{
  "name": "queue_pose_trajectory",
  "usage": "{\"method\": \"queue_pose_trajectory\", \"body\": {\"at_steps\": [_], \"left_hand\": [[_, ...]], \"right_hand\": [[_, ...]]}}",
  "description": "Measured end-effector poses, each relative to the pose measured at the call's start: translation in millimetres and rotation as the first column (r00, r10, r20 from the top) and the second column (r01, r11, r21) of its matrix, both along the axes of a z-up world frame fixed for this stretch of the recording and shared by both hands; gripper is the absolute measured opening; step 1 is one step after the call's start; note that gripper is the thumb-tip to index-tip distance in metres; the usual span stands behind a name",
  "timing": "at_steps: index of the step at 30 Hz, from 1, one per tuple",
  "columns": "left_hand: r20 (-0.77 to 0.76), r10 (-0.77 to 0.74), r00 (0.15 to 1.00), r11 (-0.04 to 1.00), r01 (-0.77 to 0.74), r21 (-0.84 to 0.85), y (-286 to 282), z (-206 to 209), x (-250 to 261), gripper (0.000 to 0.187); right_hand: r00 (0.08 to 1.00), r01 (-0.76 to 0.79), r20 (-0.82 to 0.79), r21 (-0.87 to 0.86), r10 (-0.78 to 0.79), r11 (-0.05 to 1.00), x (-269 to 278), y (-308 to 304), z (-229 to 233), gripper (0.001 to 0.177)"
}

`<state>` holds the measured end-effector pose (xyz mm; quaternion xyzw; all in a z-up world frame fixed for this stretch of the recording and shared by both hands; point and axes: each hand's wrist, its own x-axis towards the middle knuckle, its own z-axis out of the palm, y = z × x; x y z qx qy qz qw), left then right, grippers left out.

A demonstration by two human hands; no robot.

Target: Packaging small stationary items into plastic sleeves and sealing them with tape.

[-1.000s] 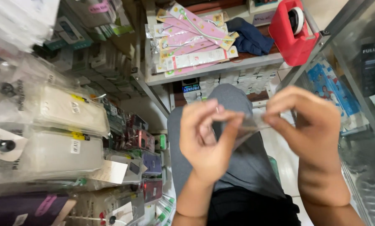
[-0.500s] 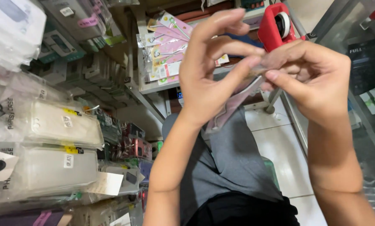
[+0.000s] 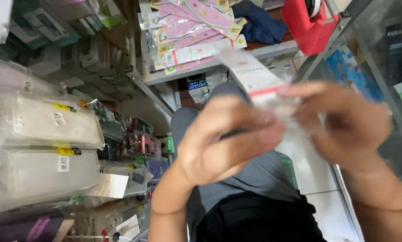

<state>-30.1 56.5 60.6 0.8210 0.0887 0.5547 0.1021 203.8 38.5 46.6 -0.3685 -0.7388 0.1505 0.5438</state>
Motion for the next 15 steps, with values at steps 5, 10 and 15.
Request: {"method": "queue_pose_trajectory", "body": {"at_steps": [5,10,15], "left_hand": [[-0.033,0.060,0.998,0.972,-0.065,-0.227,-30,-101,1,0.031],[0.001,0.089,0.996,0.897,-0.079,-0.436,-50,-196,7,0.040],[0.019,0.039,0.999,0.726,-0.015,-0.688,-59,-240,11,0.041]], "right_hand": [[0.971,-0.096,0.211,-0.066,0.108,0.993,11,-13,-113,0.019],[0.974,-0.118,0.160,-0.228,0.157,0.966,15,-35,-206,0.018],[0.977,-0.101,0.135,-0.391,0.165,0.915,5,-43,-224,0.016]]}}
